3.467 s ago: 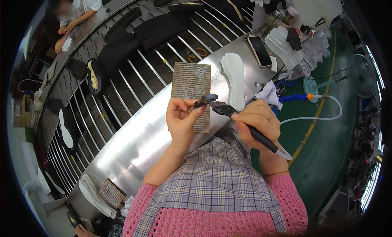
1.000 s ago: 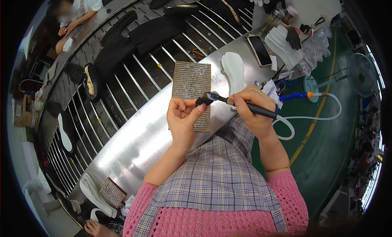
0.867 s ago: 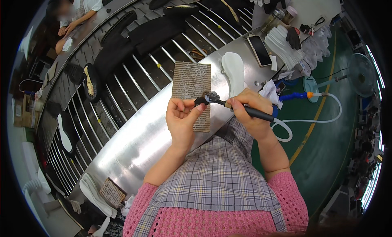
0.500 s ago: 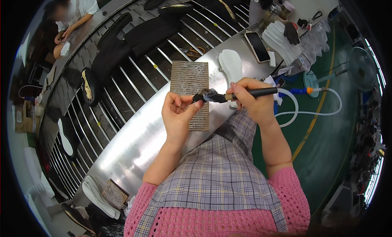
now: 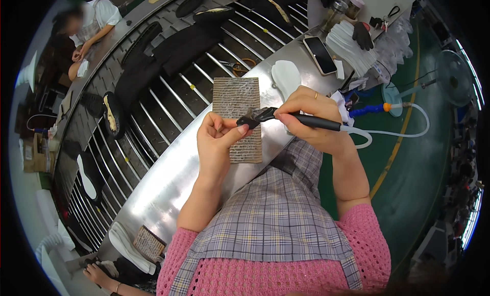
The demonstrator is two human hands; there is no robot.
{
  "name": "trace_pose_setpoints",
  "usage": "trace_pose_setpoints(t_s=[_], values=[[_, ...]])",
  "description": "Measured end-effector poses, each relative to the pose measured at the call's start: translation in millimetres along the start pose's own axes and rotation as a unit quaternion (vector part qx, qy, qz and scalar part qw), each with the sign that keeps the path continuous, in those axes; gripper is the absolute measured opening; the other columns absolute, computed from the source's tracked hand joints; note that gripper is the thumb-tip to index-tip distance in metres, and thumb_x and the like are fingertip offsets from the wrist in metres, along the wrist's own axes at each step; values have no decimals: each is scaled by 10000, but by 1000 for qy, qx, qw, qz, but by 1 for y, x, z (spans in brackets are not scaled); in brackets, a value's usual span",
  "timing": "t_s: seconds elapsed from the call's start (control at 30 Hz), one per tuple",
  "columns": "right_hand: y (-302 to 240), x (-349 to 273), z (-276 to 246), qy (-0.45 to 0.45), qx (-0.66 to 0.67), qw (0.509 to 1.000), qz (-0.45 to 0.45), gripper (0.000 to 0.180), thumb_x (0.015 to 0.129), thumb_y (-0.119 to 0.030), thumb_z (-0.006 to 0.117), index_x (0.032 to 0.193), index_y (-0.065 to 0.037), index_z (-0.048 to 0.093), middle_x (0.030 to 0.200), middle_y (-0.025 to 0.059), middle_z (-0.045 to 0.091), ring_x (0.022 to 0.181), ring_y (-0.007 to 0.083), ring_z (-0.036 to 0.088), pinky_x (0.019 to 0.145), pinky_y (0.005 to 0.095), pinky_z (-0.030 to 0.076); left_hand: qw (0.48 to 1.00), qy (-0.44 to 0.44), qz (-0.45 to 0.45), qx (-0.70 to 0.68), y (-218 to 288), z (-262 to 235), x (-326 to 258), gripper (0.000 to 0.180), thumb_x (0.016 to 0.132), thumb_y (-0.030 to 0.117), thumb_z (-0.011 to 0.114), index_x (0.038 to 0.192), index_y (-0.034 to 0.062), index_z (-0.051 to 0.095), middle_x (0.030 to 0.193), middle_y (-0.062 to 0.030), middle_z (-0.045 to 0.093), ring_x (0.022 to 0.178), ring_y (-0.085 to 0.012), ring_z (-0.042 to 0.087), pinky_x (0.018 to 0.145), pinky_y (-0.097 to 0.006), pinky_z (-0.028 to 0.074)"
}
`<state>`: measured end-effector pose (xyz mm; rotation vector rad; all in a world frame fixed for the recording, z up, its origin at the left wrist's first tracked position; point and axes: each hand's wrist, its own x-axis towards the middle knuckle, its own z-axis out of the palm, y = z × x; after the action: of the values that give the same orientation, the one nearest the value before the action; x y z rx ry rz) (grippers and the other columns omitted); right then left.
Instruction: The person uses a brush to apply a dark adhesive to a rectangular textured block. They then pick up a black boot and apply the adhesive to the sole and heel area of the boot using the same brush.
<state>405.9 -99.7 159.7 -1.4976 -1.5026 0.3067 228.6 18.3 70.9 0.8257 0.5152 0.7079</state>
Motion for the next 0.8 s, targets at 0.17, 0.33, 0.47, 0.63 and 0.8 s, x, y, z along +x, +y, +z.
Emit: trace_pose_setpoints(t_s=[0.17, 0.33, 0.47, 0.63, 0.8], values=[[0, 1, -18, 11, -41, 999, 21, 84, 785, -18, 730, 860, -15, 693, 786, 76, 648, 719, 181, 617, 635, 282, 479, 999, 4, 16, 36, 5, 1, 4, 409, 785, -127, 697, 829, 94, 355, 880, -153, 673, 814, -233, 709, 772, -340, 598], [-9, 5, -9, -2, -34, 999, -8, 76, 790, -26, 729, 851, -15, 685, 790, 75, 651, 731, 185, 620, 633, 280, 480, 999, -8, 11, 36, 1, 10, 4, 415, 777, -134, 698, 833, 94, 356, 864, -126, 656, 810, -227, 706, 768, -337, 599], [4, 8, -12, -14, -42, 999, -29, 73, 781, -5, 728, 840, -5, 685, 779, 77, 652, 705, 182, 614, 610, 284, 469, 997, -3, 12, 71, 5, 11, 7, 407, 785, -123, 695, 837, 95, 355, 861, -129, 650, 807, -219, 702, 741, -315, 595], [19, 2, -21, 13, -41, 999, 28, 63, 780, 14, 717, 837, 15, 690, 783, 87, 665, 694, 169, 623, 611, 277, 463, 986, -44, 5, 160, 21, 10, 29, 384, 797, -83, 693, 830, 103, 359, 841, -119, 651, 760, -171, 682, 720, -303, 591], [34, -3, 2, 43, 23, 998, 44, 54, 821, -46, 721, 850, -7, 696, 777, 75, 658, 703, 167, 604, 649, 278, 472, 961, -66, 34, 265, 44, 12, 49, 382, 793, -79, 700, 842, 84, 358, 839, -113, 646, 752, -152, 680, 690, -264, 575]])
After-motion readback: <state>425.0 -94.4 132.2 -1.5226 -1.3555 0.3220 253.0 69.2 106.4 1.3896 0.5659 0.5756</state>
